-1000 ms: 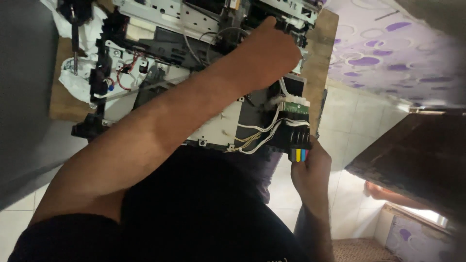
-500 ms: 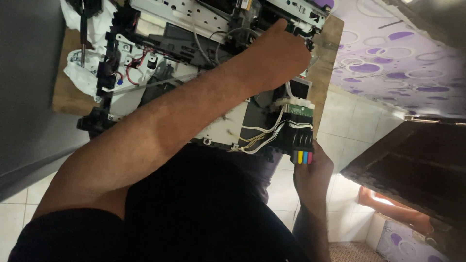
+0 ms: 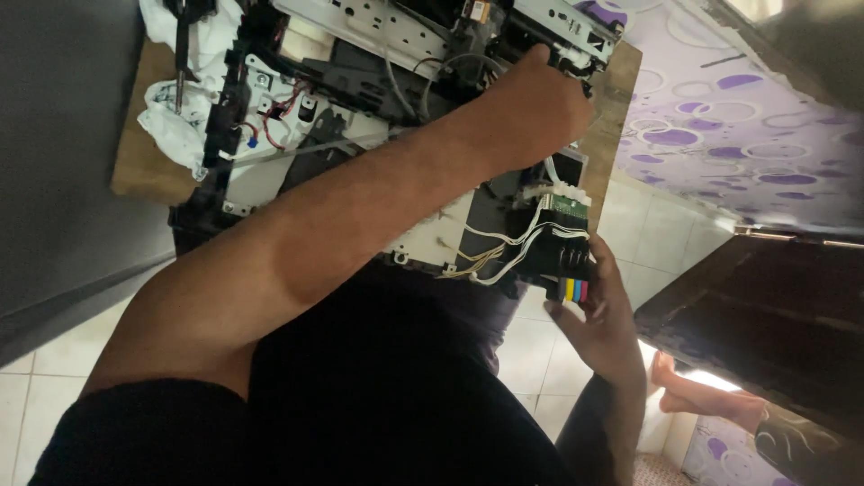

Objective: The person uses a screwdriver to work on a disassembled printer placed on a table. They remove a component with a circuit board and colored tabs, manipulate a white plastic part attached to it, and then reinsert the assembly into the printer chassis.

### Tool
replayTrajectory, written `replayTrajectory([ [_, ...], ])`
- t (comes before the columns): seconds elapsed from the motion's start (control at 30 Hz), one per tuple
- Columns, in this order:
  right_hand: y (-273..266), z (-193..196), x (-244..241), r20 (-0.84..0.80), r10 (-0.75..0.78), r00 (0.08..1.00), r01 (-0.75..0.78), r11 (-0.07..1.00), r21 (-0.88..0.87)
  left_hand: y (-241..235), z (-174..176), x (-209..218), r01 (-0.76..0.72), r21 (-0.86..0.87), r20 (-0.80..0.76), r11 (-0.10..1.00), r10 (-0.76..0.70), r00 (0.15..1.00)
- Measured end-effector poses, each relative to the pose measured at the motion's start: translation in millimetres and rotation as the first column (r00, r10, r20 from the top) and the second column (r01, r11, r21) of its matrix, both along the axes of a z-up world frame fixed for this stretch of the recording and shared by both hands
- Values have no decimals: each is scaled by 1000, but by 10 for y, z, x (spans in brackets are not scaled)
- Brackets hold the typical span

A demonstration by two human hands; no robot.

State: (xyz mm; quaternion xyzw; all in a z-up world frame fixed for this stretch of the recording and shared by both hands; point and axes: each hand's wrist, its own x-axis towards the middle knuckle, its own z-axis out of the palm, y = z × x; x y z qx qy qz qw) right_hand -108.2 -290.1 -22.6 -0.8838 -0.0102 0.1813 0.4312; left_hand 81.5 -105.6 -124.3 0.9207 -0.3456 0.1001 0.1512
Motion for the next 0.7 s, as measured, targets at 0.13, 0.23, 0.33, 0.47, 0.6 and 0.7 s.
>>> replayTrajectory([
  [0.13, 222, 74, -4, -26, -12, 1000, 9, 996, -88, -43, -152, 43, -15, -78, 68, 997, 20, 997],
  [0.23, 444, 60, -1, 149, -105, 983, 149, 934, -324, -122, -305, 93, -1, -156, 84, 988, 14, 996],
  [0.33, 612, 87, -46, 273, -66, 960, 185, 881, -436, -136, -331, 143, 10, -205, 154, 979, 22, 988],
  [0.47, 705, 57, -93, 379, -63, 923, 240, 864, -442, -88, -213, 129, -14, -70, 174, 997, 26, 984],
  [0.6, 761, 92, -109, 403, 0, 915, 198, 870, -451, -128, -335, 195, 11, -112, 91, 994, -1, 996],
  [0.7, 722, 42, -95, 359, -86, 929, 236, 886, -399, -128, -438, 191, 27, -148, 208, 989, 4, 978],
])
